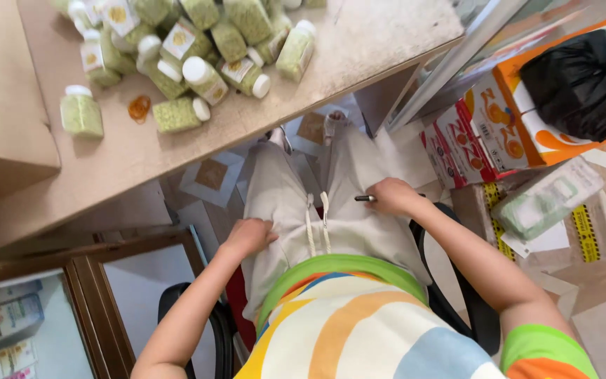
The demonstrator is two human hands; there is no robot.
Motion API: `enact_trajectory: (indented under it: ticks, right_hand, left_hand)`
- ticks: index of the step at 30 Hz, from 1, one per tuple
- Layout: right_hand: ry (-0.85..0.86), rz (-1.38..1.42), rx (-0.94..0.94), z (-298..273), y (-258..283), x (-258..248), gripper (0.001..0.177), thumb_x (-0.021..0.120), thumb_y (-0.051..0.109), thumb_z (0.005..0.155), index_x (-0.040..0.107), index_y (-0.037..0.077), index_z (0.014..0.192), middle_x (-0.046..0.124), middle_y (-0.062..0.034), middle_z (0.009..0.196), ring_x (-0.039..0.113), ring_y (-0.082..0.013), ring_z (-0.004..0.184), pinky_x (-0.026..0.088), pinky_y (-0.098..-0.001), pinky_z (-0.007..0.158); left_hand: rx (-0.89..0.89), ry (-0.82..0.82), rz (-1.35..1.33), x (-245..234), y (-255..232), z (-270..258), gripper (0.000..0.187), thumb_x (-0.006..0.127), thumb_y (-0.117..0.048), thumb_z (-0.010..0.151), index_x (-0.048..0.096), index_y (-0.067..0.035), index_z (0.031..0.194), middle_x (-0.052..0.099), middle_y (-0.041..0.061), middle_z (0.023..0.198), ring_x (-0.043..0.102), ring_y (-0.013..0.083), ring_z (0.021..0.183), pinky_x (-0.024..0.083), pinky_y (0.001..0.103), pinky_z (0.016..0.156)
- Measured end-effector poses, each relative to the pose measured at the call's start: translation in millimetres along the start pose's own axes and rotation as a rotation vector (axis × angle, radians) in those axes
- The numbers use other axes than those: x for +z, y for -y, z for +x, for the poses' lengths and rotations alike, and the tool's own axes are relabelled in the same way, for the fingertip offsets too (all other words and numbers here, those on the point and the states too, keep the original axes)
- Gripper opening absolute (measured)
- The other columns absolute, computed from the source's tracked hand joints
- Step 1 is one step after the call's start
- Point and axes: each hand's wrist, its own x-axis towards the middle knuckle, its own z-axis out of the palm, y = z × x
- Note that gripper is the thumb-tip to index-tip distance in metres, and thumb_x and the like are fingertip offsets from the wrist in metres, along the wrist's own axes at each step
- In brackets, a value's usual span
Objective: The recorder uses a permanent marker to write numbers on the caps of plastic bottles filled with pills.
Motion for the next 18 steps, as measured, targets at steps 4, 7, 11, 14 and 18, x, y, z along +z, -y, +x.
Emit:
enact_trajectory:
  ticks: [4, 7, 11, 14, 18]
  right_hand:
    - [-0.007, 0.078, -0.045, -23.9, -15.6, 3.8, 0.026, 0.071, 0.042, 0.087, 0.075, 0.017, 0.093, 0.074, -0.0106, 0.082, 0.072, -0.0342, 0.084, 0.055, -0.0484, 0.078]
    - [0.032, 0.144, -0.103, -59.3, -2.5, -2.5, 0.021, 0.072, 0.038, 0.084, 0.076, 0.019, 0.091, 0.074, -0.0098, 0.080, 0.072, -0.0337, 0.080, 0.056, -0.0477, 0.075]
    - [0.182, -0.022, -0.224, -110.4, 23.3, 12.1, 0.014, 0.070, 0.023, 0.078, 0.076, 0.016, 0.088, 0.073, -0.0143, 0.079, 0.071, -0.0350, 0.082, 0.056, -0.0486, 0.075]
    - [0.235, -0.026, -0.202, -118.4, 25.0, 2.2, 0.014, 0.067, 0.018, 0.078, 0.076, 0.014, 0.089, 0.072, -0.0159, 0.080, 0.071, -0.0346, 0.082, 0.057, -0.0477, 0.075]
    - [-0.085, -0.018, -0.145, -102.8, 1.8, -45.7, 0.011, 0.069, 0.013, 0.082, 0.075, 0.009, 0.091, 0.072, -0.0143, 0.084, 0.071, -0.0335, 0.078, 0.056, -0.0483, 0.068]
  left_hand:
    - [0.135, 0.063, -0.009, -14.4, -0.9, -7.0, 0.029, 0.064, -0.040, 0.094, 0.073, -0.013, 0.093, 0.073, 0.013, 0.094, 0.068, 0.0358, 0.094, 0.052, 0.052, 0.081]
    - [0.221, 0.152, -0.006, -20.8, -8.3, -33.9, 0.020, 0.063, -0.031, 0.088, 0.074, -0.014, 0.086, 0.073, 0.011, 0.089, 0.068, 0.0346, 0.090, 0.052, 0.051, 0.080]
    - [0.352, 0.180, -0.066, -15.3, -20.7, -65.3, 0.014, 0.064, -0.025, 0.081, 0.072, -0.014, 0.081, 0.071, 0.010, 0.084, 0.069, 0.0327, 0.088, 0.053, 0.049, 0.079]
    - [0.329, 0.162, -0.088, -54.0, -29.3, -54.9, 0.021, 0.066, -0.032, 0.086, 0.071, -0.012, 0.082, 0.070, 0.011, 0.085, 0.068, 0.0334, 0.088, 0.052, 0.051, 0.078]
    - [0.305, -0.144, -0.057, -133.2, -30.0, -24.3, 0.021, 0.071, -0.027, 0.089, 0.068, -0.007, 0.081, 0.066, 0.015, 0.093, 0.064, 0.0360, 0.092, 0.052, 0.049, 0.078]
